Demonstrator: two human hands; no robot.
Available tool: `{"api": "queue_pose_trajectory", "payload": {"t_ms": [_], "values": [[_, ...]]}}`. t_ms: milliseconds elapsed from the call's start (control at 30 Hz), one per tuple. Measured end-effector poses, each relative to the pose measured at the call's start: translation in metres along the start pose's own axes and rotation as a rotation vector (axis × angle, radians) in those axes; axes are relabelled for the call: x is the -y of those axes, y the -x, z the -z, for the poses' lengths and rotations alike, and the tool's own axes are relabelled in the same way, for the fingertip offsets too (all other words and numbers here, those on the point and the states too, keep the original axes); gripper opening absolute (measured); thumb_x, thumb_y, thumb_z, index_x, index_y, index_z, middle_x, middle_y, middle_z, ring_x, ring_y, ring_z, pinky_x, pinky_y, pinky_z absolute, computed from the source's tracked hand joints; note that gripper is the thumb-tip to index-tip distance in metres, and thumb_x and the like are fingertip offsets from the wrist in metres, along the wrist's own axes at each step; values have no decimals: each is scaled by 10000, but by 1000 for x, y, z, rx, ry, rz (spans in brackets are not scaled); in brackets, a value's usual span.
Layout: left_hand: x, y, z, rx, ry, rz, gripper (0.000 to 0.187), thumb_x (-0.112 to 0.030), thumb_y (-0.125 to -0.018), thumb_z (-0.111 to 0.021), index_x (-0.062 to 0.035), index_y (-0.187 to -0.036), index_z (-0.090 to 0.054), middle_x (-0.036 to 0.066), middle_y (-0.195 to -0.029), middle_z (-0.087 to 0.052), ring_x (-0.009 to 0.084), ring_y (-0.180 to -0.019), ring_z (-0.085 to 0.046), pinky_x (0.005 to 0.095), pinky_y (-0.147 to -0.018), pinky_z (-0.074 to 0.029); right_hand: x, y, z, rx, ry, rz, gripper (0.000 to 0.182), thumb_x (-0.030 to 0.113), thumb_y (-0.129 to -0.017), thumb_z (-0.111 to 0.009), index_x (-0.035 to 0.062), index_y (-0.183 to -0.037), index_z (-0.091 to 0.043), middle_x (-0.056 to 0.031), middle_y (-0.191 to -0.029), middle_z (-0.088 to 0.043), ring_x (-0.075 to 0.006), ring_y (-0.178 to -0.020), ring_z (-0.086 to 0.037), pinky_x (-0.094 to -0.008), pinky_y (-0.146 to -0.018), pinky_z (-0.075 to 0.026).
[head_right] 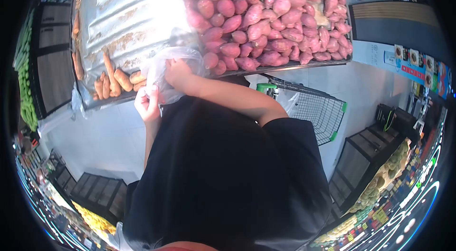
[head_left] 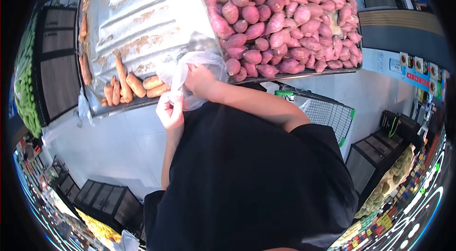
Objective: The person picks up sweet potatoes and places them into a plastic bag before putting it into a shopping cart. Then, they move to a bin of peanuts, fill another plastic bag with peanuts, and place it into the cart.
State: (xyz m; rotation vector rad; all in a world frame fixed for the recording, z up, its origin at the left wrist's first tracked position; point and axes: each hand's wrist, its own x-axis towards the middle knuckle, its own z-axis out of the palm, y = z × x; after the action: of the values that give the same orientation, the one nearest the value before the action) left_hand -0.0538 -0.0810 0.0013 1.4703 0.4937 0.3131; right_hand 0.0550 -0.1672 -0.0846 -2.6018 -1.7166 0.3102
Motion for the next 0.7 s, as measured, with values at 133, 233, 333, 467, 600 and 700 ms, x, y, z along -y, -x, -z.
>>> {"api": "queue_pose_trajectory", "payload": {"t_ms": [133,233,333,467,600,700], "values": [[4,-4,0,-18,-6,-43,109,-69,-937,-568,-25,-837,-564,16,-648,-560,53,-543,-475,192,-524,-379,-2,9,21,-76,-70,-27,262,233,-769,-600,60,-928,-716,-143,-1095,-602,-265,-1022,-554,-374,-885,-412],[1,-6,-2,-7,-7,-14,147,-75,-939,-566,-35,-799,-542,19,-626,-550,54,-530,-469,191,-516,-379,3,2,10,-163,-122,-71,286,262,-743,-622,58,-924,-710,-136,-1064,-602,-262,-1027,-545,-374,-885,-414],[1,-8,-5,-28,-27,11,176,-77,-939,-565,-43,-772,-522,18,-610,-541,58,-524,-467,192,-508,-377,6,-14,-18,-349,-173,-98,297,269,-712,-655,54,-912,-703,-132,-1035,-600,-265,-1035,-538,-375,-879,-422],[4,-13,-1,-15,-43,1,161,-83,-941,-564,-37,-788,-537,13,-626,-537,63,-525,-469,192,-501,-376,2,-11,0,-177,-340,-78,289,234,-702,-677,51,-924,-694,-124,-1006,-604,-272,-1024,-546,-376,-861,-439],[1,-13,2,-55,-26,10,131,-89,-945,-555,-30,-828,-557,4,-663,-532,65,-545,-469,195,-503,-376,7,-15,-11,-273,-363,-97,303,252,-701,-693,58,-933,-685,-113,-1006,-601,-280,-1014,-552,-384,-854,-446],[4,-16,10,-87,-34,-32,131,-95,-949,-547,-31,-835,-555,1,-672,-529,65,-559,-470,198,-526,-379,-1,16,24,-450,-422,-54,370,296,-666,-724,67,-949,-659,-128,-992,-592,-294,-996,-554,-396,-836,-452]]}}
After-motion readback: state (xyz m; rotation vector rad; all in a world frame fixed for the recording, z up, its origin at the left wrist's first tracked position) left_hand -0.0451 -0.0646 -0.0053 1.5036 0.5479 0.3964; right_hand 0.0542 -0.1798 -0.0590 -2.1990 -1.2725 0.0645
